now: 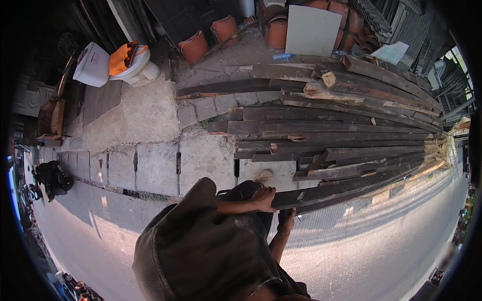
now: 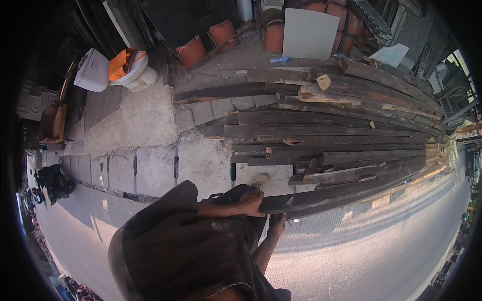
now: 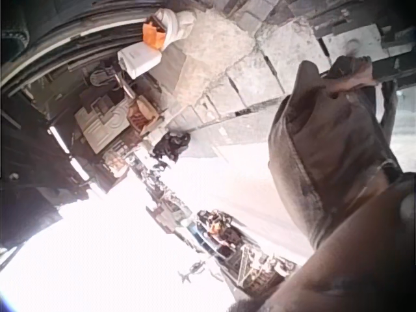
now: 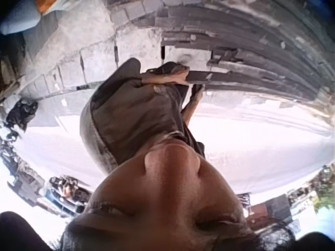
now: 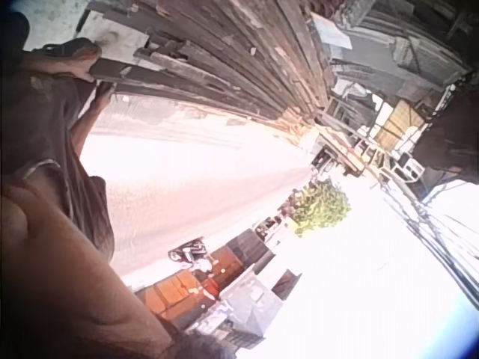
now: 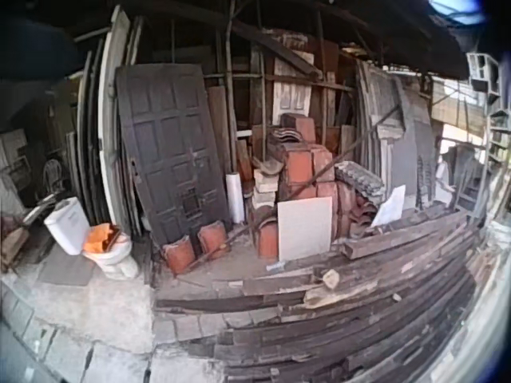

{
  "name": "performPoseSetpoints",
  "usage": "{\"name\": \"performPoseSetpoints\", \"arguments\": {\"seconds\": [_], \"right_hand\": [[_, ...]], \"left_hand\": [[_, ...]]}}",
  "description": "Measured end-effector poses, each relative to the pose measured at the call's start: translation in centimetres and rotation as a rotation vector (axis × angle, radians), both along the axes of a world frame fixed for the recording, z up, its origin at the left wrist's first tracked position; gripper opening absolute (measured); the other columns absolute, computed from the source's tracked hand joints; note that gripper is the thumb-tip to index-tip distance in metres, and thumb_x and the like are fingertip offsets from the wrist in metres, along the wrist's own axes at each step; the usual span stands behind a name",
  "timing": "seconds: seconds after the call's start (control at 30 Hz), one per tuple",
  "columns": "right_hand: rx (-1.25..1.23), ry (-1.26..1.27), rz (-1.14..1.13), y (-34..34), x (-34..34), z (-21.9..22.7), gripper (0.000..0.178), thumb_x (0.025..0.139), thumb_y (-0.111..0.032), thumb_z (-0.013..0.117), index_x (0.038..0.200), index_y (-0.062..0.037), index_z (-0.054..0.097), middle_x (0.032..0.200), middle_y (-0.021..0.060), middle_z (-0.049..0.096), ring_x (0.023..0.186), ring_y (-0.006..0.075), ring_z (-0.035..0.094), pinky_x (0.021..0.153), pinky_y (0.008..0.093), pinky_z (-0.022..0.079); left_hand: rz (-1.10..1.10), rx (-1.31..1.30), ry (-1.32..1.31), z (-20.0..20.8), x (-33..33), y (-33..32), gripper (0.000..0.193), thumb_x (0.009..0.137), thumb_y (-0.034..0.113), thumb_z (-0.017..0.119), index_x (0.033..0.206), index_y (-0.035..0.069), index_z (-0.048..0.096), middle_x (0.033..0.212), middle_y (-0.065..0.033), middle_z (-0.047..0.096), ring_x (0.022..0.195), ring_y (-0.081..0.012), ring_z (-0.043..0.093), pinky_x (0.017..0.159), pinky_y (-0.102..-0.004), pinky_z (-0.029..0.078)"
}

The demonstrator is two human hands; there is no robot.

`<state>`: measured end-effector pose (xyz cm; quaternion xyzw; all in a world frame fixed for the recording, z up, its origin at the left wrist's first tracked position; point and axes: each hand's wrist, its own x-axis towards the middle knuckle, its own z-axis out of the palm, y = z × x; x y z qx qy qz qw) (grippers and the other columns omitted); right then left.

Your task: The person sits on the floor and uses a hammer to drive a nail into a metal rod. After finishing, the person stands, walks through a cluttered workshop, and picks up two long wooden planks from a stack outside.

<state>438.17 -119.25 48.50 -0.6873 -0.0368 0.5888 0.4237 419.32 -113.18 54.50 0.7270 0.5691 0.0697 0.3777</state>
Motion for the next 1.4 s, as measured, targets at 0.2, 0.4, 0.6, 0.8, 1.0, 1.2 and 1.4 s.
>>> {"name": "performPoseSetpoints", "arguments": {"seconds": [0.2,0.4,0.6,0.8,1.0,1.2,1.4], "right_hand": [[-0.003,0.020,-0.052,-6.1,-0.9,1.5,0.070,0.088,-0.053,0.048,0.135,-0.0026,0.036,0.124,0.0145,0.052,0.121,0.0283,0.046,0.095,0.0453,0.038],[-0.051,-0.054,-0.111,-12.3,-5.0,1.0,0.065,0.087,-0.053,0.051,0.122,0.0007,0.050,0.108,0.0129,0.061,0.097,0.0238,0.060,0.079,0.0356,0.046],[0.037,-0.089,-0.179,-17.3,-11.4,3.8,0.062,0.083,-0.049,0.060,0.109,0.0067,0.055,0.092,0.0117,0.064,0.075,0.0193,0.063,0.063,0.0291,0.050],[0.051,-0.234,-0.227,-22.1,-19.9,0.0,0.067,0.082,-0.047,0.062,0.113,0.0114,0.052,0.096,0.0132,0.063,0.079,0.0178,0.062,0.069,0.0276,0.050],[-0.013,-0.303,-0.148,-22.3,-31.7,2.5,0.083,0.077,-0.056,0.062,0.116,0.0161,0.049,0.115,0.0267,0.056,0.111,0.0311,0.054,0.094,0.0351,0.041],[0.018,-0.120,-0.141,-21.5,-44.9,5.6,0.078,0.078,-0.055,0.063,0.113,0.0144,0.053,0.108,0.0219,0.060,0.100,0.0262,0.059,0.088,0.0328,0.044],[-0.073,-0.165,-0.077,-23.0,-60.9,7.2,0.082,0.077,-0.056,0.063,0.115,0.0158,0.050,0.108,0.0249,0.060,0.103,0.0294,0.058,0.090,0.0340,0.043]], "left_hand": [[0.005,-0.053,-0.066,0.4,-2.0,-4.0,0.078,0.057,0.044,0.076,0.103,-0.011,0.046,0.096,-0.0264,0.056,0.097,-0.0409,0.055,0.078,-0.0454,0.049],[0.021,0.084,0.004,-1.2,-8.4,-6.6,0.083,0.059,0.046,0.075,0.110,-0.012,0.042,0.107,-0.0291,0.055,0.109,-0.0411,0.051,0.086,-0.0444,0.045],[-0.053,-0.182,0.003,4.3,-15.6,-9.8,0.080,0.062,0.046,0.076,0.108,-0.010,0.042,0.107,-0.0308,0.054,0.103,-0.0405,0.055,0.086,-0.0424,0.045],[-0.103,-0.158,-0.058,5.1,-22.1,-16.7,0.084,0.061,0.046,0.076,0.111,-0.011,0.040,0.109,-0.0318,0.051,0.103,-0.0423,0.053,0.086,-0.0449,0.044],[-0.090,-0.087,0.051,5.0,-33.1,-19.6,0.077,0.060,0.044,0.077,0.104,-0.009,0.043,0.101,-0.0285,0.055,0.095,-0.0417,0.056,0.082,-0.0457,0.045],[-0.079,-0.056,0.046,5.6,-45.6,-19.3,0.075,0.061,0.042,0.077,0.105,-0.009,0.044,0.104,-0.0276,0.053,0.102,-0.0417,0.052,0.086,-0.0455,0.044],[-0.115,-0.127,0.045,7.1,-61.4,-21.3,0.079,0.061,0.044,0.077,0.108,-0.008,0.041,0.102,-0.0281,0.055,0.098,-0.0416,0.055,0.085,-0.0451,0.045]]}}
